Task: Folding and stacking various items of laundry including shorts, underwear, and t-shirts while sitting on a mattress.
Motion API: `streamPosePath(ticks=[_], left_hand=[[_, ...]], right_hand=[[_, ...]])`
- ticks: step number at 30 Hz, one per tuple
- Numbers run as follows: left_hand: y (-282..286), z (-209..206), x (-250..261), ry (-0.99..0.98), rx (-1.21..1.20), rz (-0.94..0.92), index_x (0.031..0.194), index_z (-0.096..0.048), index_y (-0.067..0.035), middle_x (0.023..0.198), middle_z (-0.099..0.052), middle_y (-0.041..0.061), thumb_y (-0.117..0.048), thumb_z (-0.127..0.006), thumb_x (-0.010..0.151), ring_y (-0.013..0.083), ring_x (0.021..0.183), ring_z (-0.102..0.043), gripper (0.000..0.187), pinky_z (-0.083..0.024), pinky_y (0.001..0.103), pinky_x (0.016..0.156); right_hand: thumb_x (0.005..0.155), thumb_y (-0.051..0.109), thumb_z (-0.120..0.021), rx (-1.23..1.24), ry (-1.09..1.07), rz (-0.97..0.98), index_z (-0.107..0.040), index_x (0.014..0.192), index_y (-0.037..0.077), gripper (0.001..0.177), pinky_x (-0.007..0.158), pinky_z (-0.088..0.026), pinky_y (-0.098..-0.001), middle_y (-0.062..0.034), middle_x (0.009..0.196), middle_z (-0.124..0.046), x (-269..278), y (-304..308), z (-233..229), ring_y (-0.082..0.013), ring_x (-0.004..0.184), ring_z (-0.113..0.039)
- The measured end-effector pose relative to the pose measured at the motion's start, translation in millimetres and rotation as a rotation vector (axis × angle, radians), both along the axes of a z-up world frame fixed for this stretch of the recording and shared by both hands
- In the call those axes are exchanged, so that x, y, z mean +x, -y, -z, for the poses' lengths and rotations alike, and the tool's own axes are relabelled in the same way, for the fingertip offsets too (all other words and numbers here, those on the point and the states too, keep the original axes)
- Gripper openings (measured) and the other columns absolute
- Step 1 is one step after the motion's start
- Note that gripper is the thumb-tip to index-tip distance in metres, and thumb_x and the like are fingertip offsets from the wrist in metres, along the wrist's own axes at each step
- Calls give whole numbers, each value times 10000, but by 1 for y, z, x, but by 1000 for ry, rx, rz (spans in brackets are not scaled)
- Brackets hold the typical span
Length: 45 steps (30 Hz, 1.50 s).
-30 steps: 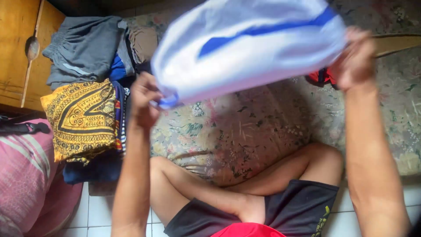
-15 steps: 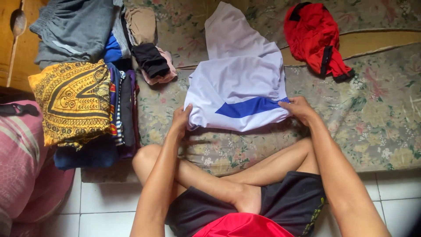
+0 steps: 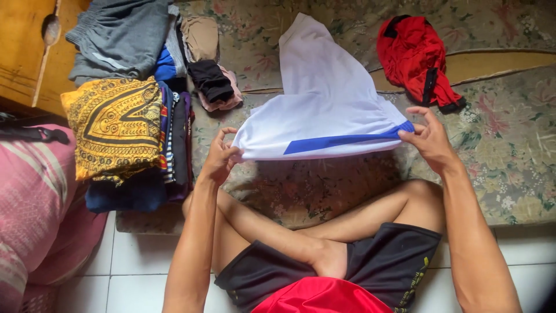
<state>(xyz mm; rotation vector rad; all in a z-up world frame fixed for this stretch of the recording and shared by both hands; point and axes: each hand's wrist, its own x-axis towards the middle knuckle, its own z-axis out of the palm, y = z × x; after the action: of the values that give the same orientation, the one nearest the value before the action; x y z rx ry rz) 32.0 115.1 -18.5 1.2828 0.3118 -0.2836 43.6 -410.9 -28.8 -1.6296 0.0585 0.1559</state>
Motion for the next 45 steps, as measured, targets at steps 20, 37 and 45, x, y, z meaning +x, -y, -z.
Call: streamPosePath(ticks=[20,37,45], left_hand=[[-18,-119,59,689,1100,-20,1079,-789,-96,951,-659,110,-13,-524,765,271,892,-643,419,-559,373,750],[-47,-279,79,758,507,111,910,-704,-106,866,-655,-19,-617,-693,870,138,818,-653,513,-523,227,727],[-33,-198,255,837,604,-216,814,-688,-140,788,-480,-109,-172,-768,990,25,726,-405,196,-305,226,577]], right_hand=[[897,97,-737,-896,729,248,-804,1079,114,194,707,-507,-387,-79,918,-755,76,34,-86,-229,754,-669],[1036,5,-827,-474,560,21,-653,1202,-130,275,679,-598,-282,-214,885,-653,109,15,-278,-206,696,-630],[926,5,-775,-1091,1017,249,-779,1041,99,149,896,-550,-314,-12,898,-746,325,66,-176,-158,844,-727]])
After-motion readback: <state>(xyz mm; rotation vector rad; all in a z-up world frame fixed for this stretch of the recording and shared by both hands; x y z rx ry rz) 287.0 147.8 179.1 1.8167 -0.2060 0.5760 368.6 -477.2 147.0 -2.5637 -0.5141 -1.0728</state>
